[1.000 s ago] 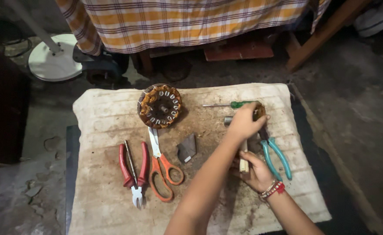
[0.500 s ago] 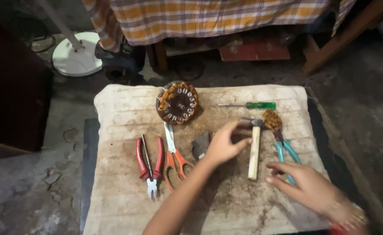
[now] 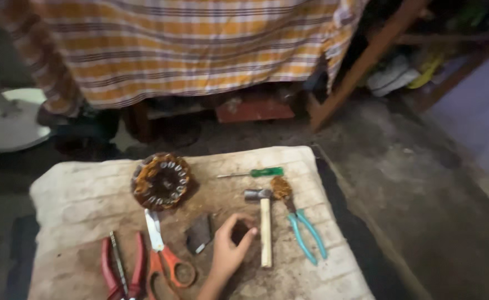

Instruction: The person disassembles a fan motor stator by hand, using a hammer and pliers to remove copper wiring and debris from the internal core on a cloth-covered work surface.

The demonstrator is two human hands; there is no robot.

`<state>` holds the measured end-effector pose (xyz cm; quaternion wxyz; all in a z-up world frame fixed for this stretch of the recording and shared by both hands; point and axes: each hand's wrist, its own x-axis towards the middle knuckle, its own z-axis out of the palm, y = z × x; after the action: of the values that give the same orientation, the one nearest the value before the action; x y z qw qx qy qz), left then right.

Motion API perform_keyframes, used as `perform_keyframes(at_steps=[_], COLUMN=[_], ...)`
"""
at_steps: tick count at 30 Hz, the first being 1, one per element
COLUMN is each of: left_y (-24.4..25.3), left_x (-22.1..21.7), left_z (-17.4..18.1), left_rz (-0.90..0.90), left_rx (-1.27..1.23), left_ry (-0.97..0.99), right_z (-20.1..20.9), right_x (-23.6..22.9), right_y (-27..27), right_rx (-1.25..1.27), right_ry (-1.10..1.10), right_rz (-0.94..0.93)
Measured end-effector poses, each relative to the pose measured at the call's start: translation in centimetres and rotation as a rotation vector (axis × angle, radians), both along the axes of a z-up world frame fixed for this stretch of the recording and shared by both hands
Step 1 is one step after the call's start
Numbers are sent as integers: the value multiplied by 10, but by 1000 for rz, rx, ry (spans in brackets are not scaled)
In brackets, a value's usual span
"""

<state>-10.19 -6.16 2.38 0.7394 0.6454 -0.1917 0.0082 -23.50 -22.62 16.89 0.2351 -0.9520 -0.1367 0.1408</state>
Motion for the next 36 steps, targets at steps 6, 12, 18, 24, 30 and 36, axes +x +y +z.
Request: perform_keyframes(at_steps=[6,12,18,24,30,36], left_y=[4,7,7,9,38,160], left_x=[0,1,0,1,0,53], left_z=[-9,-13,-18,-19,13,90], left_rz=[-1,-13,-46,-99,128,359], left_rx=[15,-24,-84,-144,-298,32], left_ry=[-78,-35,-2,66,36,-117], right_z=[-3,-20,-39,-34,22,-28], right_x=[0,6,-2,14,52,73], right_y=[16,42,48,31,20,-37], right_rx=[22,64,-3,-365,-645,-308], right_ry=[-21,2,42,-21,-38,-7], right_rz=[-60,-36,-28,-21,-16,-485])
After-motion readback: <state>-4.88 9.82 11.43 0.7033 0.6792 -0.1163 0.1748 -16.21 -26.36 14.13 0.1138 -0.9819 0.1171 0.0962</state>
